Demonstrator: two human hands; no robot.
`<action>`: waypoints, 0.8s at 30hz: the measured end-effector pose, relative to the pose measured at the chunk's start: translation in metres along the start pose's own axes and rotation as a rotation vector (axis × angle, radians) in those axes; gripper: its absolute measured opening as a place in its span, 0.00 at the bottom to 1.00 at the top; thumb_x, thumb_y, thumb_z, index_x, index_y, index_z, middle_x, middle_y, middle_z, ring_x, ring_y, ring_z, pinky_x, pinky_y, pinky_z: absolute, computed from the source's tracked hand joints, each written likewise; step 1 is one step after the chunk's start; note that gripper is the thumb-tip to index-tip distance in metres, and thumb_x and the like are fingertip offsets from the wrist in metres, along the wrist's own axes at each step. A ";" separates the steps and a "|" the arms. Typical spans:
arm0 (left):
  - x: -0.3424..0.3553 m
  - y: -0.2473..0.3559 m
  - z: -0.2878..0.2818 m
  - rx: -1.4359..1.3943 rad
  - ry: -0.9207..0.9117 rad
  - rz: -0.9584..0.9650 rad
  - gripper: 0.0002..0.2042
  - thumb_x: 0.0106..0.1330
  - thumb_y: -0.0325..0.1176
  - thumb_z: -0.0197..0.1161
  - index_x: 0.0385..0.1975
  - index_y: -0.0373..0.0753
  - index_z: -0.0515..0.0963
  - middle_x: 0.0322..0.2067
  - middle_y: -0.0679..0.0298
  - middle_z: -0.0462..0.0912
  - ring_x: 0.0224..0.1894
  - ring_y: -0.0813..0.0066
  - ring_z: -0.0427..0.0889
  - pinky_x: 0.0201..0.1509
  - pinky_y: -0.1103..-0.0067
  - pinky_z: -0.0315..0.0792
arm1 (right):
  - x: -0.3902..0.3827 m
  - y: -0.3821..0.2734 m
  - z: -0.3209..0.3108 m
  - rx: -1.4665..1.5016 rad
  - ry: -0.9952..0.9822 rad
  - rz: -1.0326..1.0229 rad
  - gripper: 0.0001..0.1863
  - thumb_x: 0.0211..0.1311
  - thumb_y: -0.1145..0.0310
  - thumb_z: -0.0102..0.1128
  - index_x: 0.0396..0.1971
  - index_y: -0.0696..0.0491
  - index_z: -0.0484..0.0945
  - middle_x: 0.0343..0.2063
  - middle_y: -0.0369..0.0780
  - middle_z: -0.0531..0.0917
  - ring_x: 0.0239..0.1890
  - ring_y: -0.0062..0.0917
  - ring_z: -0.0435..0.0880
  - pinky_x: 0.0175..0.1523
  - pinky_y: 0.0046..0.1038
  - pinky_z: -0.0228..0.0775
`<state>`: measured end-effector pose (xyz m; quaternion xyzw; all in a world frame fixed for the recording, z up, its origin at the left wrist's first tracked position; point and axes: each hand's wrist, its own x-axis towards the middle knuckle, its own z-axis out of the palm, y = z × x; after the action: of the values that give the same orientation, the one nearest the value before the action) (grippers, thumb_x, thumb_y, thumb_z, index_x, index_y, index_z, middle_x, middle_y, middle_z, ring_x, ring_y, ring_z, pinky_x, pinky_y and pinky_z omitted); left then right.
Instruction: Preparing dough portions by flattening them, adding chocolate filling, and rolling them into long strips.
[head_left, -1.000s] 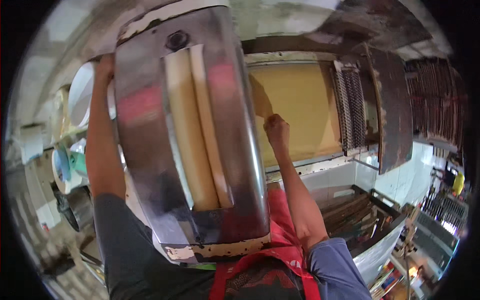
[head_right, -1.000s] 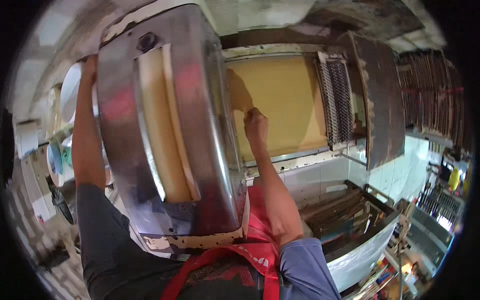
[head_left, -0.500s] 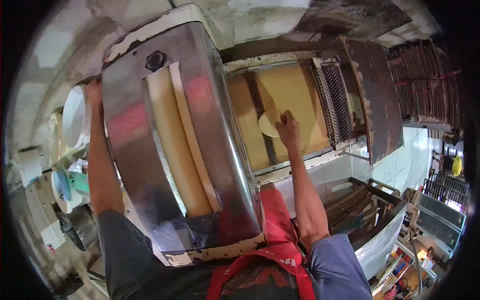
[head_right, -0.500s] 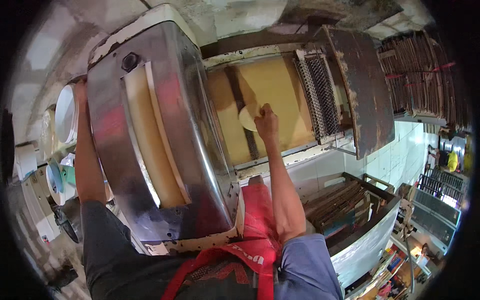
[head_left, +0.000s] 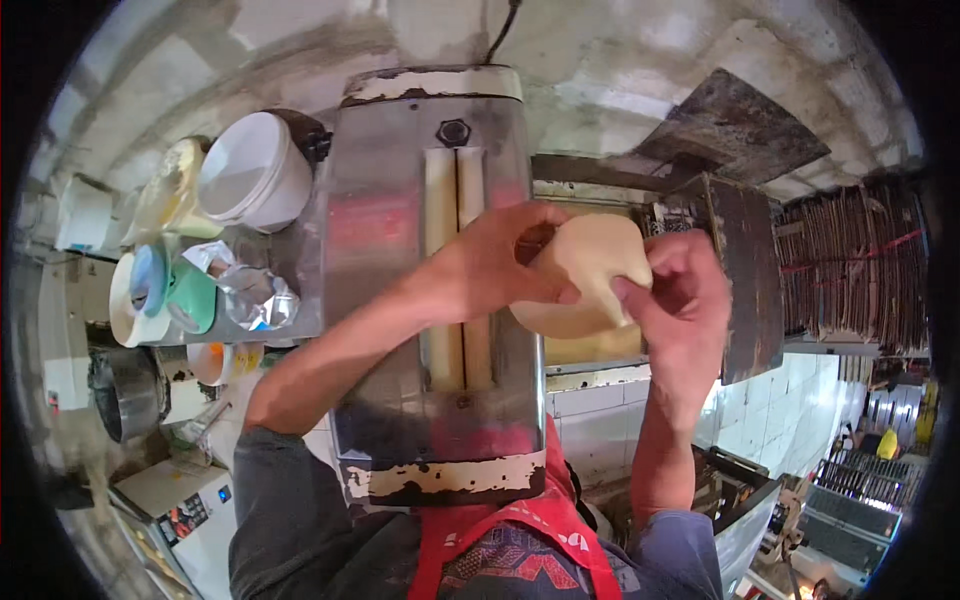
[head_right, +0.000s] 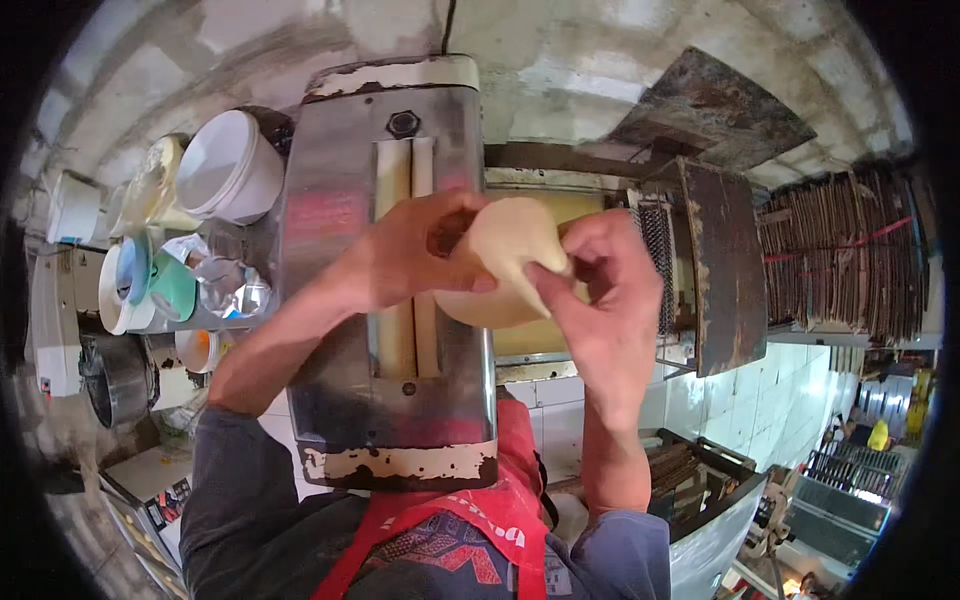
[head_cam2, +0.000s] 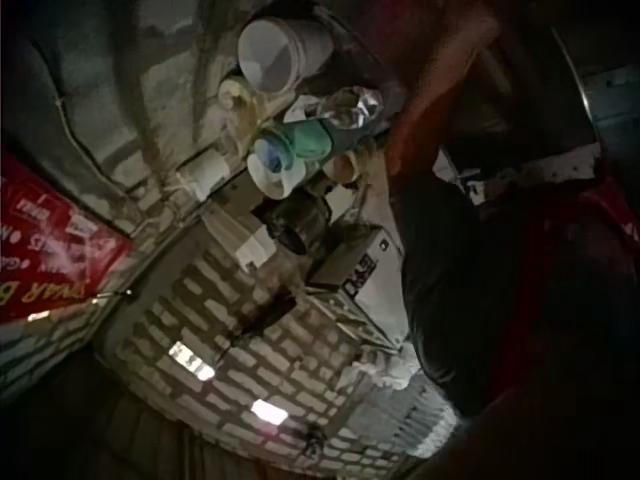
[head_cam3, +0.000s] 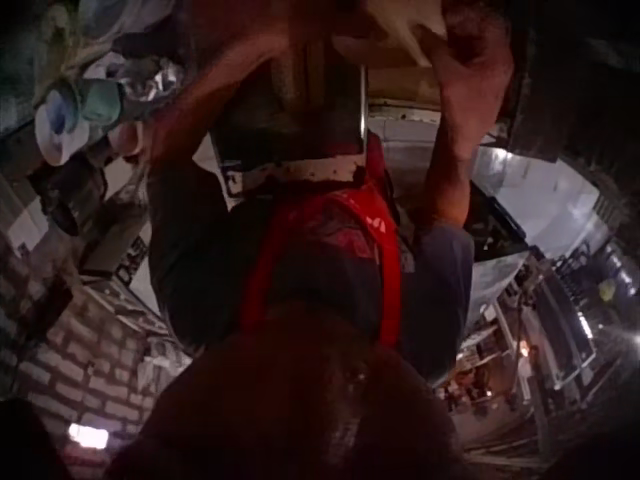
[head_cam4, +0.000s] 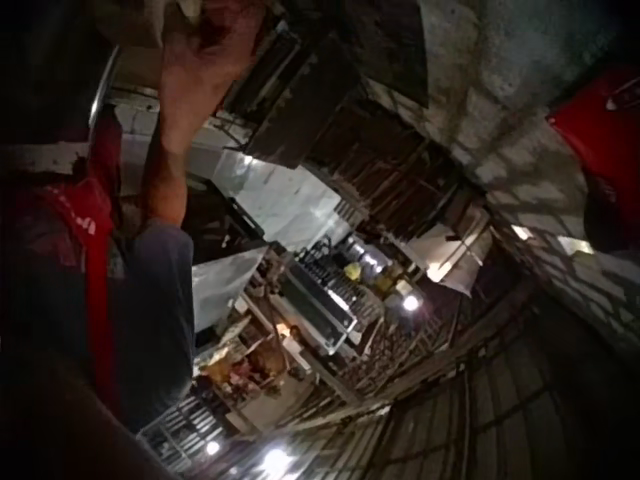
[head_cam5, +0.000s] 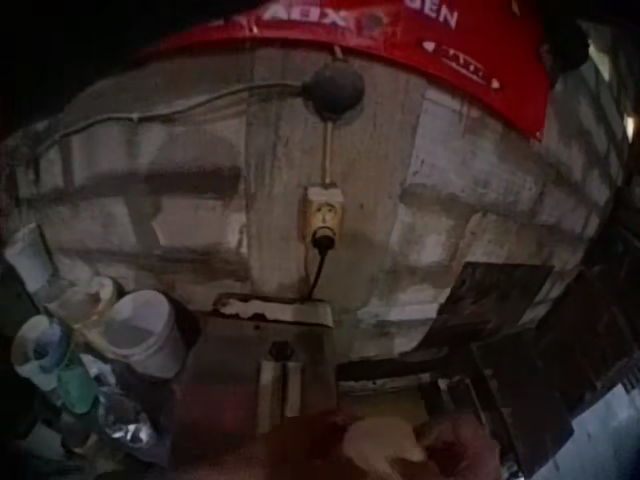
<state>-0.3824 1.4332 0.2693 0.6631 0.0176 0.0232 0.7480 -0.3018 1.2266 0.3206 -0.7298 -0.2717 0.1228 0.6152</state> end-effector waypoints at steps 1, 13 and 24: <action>-0.005 0.009 -0.004 0.060 0.006 -0.049 0.16 0.66 0.28 0.67 0.54 0.35 0.80 0.49 0.61 0.84 0.51 0.71 0.83 0.57 0.75 0.77 | 0.001 -0.008 0.005 0.001 -0.012 -0.005 0.14 0.56 0.87 0.66 0.38 0.57 0.72 0.33 0.32 0.76 0.34 0.13 0.73 0.39 0.18 0.65; 0.015 -0.076 -0.293 1.351 1.008 -0.104 0.16 0.66 0.40 0.60 0.40 0.32 0.85 0.38 0.42 0.86 0.44 0.45 0.86 0.50 0.62 0.80 | 0.022 -0.024 0.065 -0.149 -0.058 -0.072 0.16 0.57 0.88 0.63 0.43 0.56 0.74 0.35 0.33 0.76 0.38 0.13 0.74 0.45 0.16 0.64; 0.111 -0.164 -0.430 1.210 0.458 -0.481 0.19 0.63 0.43 0.61 0.45 0.34 0.85 0.47 0.43 0.85 0.50 0.42 0.85 0.56 0.58 0.78 | 0.023 0.057 0.100 -0.184 -0.039 -0.007 0.14 0.60 0.86 0.65 0.42 0.56 0.75 0.34 0.32 0.79 0.38 0.14 0.79 0.43 0.18 0.72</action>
<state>-0.2941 1.8460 0.0557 0.9200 0.3316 -0.0180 0.2082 -0.3198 1.3168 0.2477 -0.7798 -0.2963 0.1095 0.5406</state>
